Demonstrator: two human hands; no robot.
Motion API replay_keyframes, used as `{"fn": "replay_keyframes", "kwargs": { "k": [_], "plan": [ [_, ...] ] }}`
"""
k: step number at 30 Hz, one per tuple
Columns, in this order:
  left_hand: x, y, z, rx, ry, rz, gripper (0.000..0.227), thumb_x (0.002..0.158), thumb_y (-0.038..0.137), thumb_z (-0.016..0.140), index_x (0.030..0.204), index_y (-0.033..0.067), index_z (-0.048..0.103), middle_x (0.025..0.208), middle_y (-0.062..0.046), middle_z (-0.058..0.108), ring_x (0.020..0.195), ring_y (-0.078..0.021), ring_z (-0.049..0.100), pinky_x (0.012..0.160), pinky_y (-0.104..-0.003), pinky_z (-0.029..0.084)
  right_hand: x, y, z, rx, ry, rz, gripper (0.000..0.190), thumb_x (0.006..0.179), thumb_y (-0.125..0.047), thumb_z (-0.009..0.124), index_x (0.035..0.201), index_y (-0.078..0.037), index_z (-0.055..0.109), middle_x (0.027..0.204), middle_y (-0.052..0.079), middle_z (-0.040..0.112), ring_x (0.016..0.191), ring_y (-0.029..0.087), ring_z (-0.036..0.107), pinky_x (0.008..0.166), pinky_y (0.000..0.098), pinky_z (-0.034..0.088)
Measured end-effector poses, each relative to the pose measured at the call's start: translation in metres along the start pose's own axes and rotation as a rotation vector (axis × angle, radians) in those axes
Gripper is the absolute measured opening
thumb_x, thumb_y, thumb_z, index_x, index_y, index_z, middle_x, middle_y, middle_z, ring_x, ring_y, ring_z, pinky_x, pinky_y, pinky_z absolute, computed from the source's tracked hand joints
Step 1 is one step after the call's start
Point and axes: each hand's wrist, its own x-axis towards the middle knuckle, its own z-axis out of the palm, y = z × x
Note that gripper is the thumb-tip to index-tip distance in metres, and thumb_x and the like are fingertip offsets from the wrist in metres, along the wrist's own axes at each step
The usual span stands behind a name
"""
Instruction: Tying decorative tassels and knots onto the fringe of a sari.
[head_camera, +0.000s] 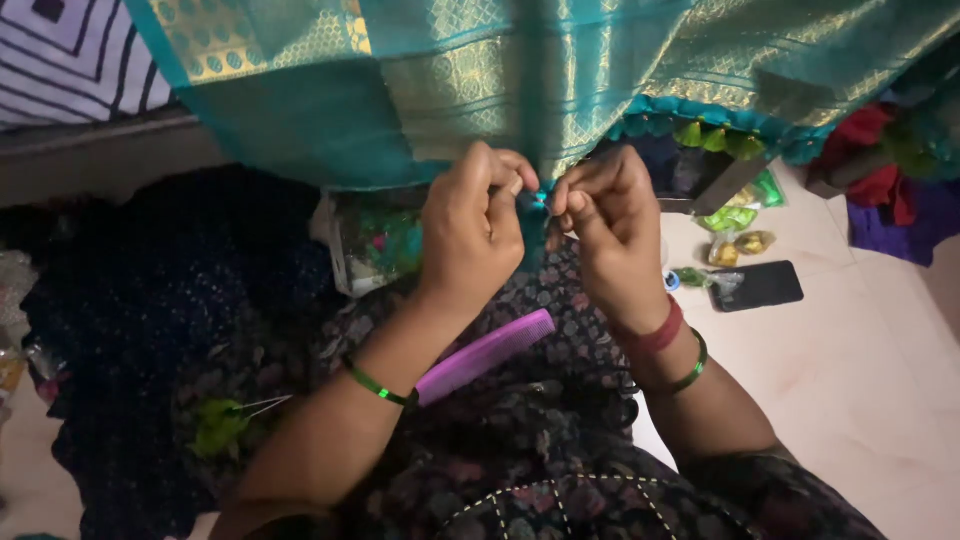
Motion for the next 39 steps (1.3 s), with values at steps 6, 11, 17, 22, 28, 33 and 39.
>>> {"fn": "replay_keyframes", "kwargs": {
  "k": [6, 11, 17, 22, 28, 33, 39],
  "plan": [
    [-0.032, -0.026, 0.003, -0.324, 0.015, -0.293, 0.007, 0.099, -0.001, 0.063, 0.097, 0.0018, 0.056, 0.1, -0.007, 0.073, 0.091, -0.0143, 0.068, 0.085, -0.029, 0.054, -0.014, 0.01, -0.015, -0.233, 0.011, 0.087, 0.01, 0.104, -0.002, 0.062, 0.102, -0.004, 0.052, 0.101, 0.009, 0.066, 0.078, 0.01, 0.062, 0.067, 0.0249, 0.054],
    [-0.051, -0.03, 0.019, -0.837, -0.093, -0.738, 0.008, 0.092, 0.004, 0.075, 0.096, 0.0033, 0.068, 0.097, -0.002, 0.073, 0.091, -0.0089, 0.067, 0.087, -0.027, 0.054, -0.04, -0.003, -0.008, -0.876, -0.045, -0.028, 0.01, 0.094, 0.0, 0.071, 0.101, -0.003, 0.065, 0.085, 0.008, 0.066, 0.072, 0.015, 0.063, 0.062, 0.0286, 0.049],
    [-0.053, -0.029, 0.026, -0.756, -0.016, -0.634, 0.007, 0.095, 0.005, 0.077, 0.098, 0.0009, 0.073, 0.098, -0.002, 0.064, 0.088, -0.0098, 0.056, 0.084, -0.028, 0.046, -0.112, 0.03, -0.055, -1.065, -0.428, -0.046, 0.012, 0.089, -0.005, 0.07, 0.1, -0.004, 0.065, 0.092, 0.015, 0.066, 0.089, 0.033, 0.065, 0.077, 0.041, 0.052],
    [-0.02, -0.03, 0.022, -0.656, 0.093, -0.577, 0.004, 0.092, 0.004, 0.072, 0.094, 0.0018, 0.071, 0.124, 0.008, 0.06, 0.085, -0.0112, 0.063, 0.079, -0.028, 0.052, -0.203, 0.053, -0.108, -1.156, -0.781, 0.13, 0.036, 0.078, -0.006, 0.066, 0.114, -0.001, 0.062, 0.117, 0.021, 0.062, 0.101, 0.041, 0.063, 0.084, 0.0453, 0.053],
    [-0.013, -0.044, 0.039, -1.338, 0.048, -0.597, 0.005, 0.098, -0.002, 0.061, 0.094, -0.0006, 0.063, 0.109, -0.017, 0.072, 0.115, -0.0256, 0.072, 0.105, -0.035, 0.056, -0.224, 0.028, -0.127, -1.261, -0.793, 0.48, 0.057, 0.071, -0.006, 0.069, 0.127, -0.004, 0.056, 0.122, 0.018, 0.059, 0.109, 0.037, 0.061, 0.089, 0.0436, 0.054],
    [-0.03, -0.061, 0.051, -1.226, 0.041, -0.635, 0.006, 0.097, -0.002, 0.062, 0.092, 0.0009, 0.061, 0.104, -0.012, 0.071, 0.114, -0.0279, 0.071, 0.098, -0.035, 0.058, -0.224, 0.033, -0.163, -1.211, -0.785, 0.593, 0.047, 0.08, -0.003, 0.066, 0.126, -0.008, 0.061, 0.11, 0.014, 0.069, 0.096, 0.032, 0.069, 0.084, 0.0402, 0.057],
    [-0.02, -0.058, 0.036, -0.912, 0.055, -0.571, 0.005, 0.097, -0.003, 0.066, 0.1, 0.0011, 0.065, 0.099, -0.01, 0.067, 0.102, -0.0296, 0.069, 0.087, -0.036, 0.057, -0.172, -0.001, -0.175, -0.679, -0.608, 0.793, 0.029, 0.081, -0.007, 0.078, 0.107, -0.006, 0.066, 0.084, 0.004, 0.071, 0.072, 0.015, 0.066, 0.065, 0.0314, 0.058]
  ]
}}
